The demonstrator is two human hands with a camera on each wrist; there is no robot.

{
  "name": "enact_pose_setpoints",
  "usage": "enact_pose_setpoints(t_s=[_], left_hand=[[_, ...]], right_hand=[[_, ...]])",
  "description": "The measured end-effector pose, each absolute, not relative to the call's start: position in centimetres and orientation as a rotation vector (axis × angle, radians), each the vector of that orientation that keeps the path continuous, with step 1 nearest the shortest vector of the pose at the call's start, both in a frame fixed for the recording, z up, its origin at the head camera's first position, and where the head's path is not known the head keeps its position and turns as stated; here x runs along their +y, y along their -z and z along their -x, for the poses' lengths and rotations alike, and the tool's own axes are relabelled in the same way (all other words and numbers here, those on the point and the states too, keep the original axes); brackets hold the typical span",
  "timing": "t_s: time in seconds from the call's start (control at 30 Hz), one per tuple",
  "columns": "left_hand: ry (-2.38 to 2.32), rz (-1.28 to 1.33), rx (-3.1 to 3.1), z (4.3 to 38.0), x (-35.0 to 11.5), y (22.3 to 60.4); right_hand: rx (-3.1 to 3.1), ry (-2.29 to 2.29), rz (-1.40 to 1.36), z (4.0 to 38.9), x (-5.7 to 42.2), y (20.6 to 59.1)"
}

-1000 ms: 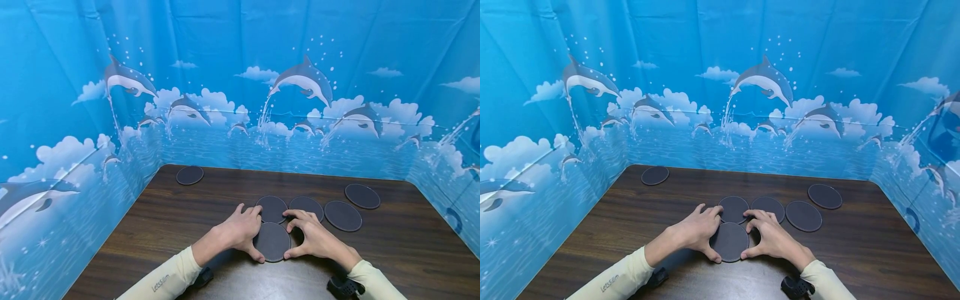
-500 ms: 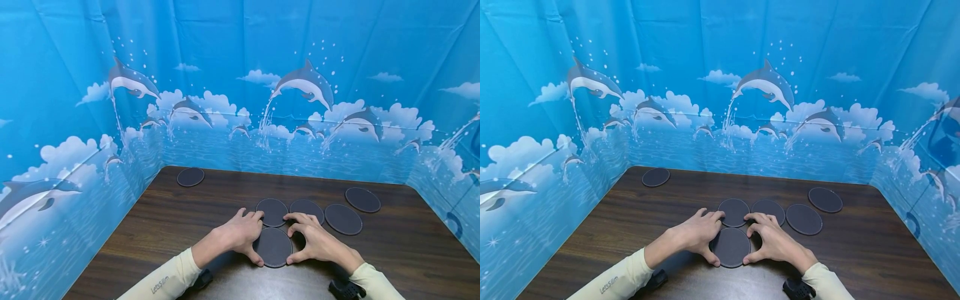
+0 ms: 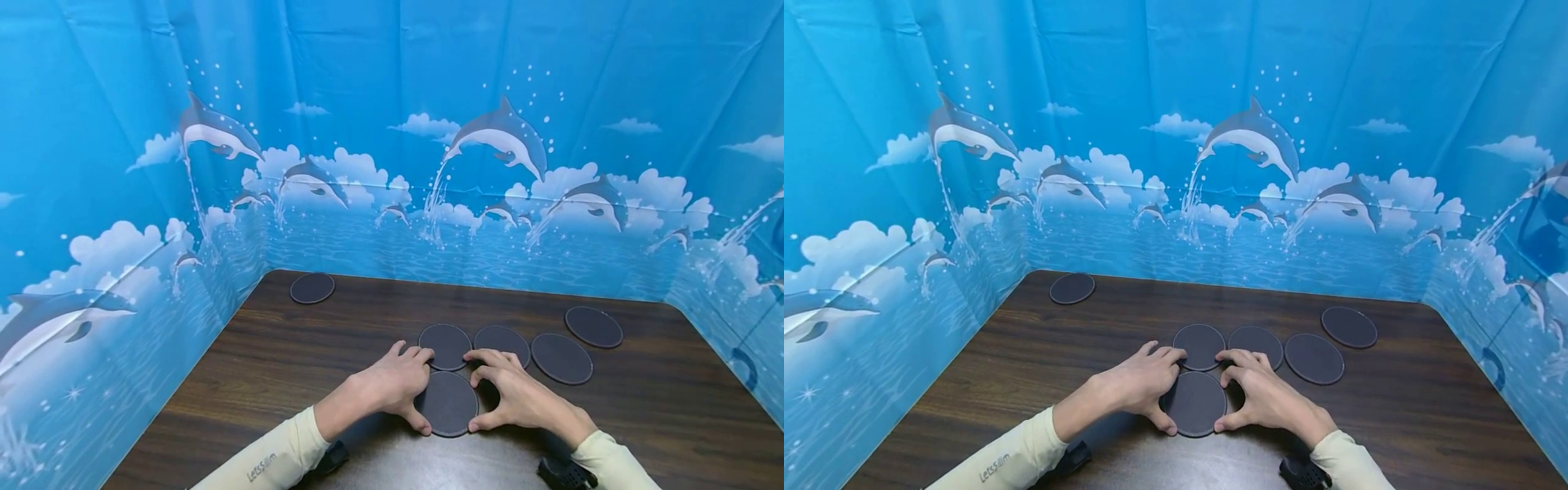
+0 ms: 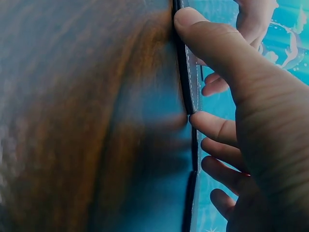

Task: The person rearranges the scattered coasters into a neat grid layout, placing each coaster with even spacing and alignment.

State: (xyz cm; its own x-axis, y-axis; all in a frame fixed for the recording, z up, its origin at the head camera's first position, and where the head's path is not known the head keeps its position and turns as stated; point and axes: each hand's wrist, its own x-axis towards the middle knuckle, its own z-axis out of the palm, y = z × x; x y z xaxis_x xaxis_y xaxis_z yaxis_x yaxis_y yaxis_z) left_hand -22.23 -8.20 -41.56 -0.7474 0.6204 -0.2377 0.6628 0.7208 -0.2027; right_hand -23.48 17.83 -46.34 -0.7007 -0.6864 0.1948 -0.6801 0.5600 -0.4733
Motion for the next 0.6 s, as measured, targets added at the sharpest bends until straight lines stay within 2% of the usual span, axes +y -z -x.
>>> enact_pose_setpoints(t_s=[0.6], left_hand=[[0.313,-1.002,2.807,23.5,-11.4,39.2]], right_hand=[[2.783,0.853,1.196,24.4,18.3,44.8]])
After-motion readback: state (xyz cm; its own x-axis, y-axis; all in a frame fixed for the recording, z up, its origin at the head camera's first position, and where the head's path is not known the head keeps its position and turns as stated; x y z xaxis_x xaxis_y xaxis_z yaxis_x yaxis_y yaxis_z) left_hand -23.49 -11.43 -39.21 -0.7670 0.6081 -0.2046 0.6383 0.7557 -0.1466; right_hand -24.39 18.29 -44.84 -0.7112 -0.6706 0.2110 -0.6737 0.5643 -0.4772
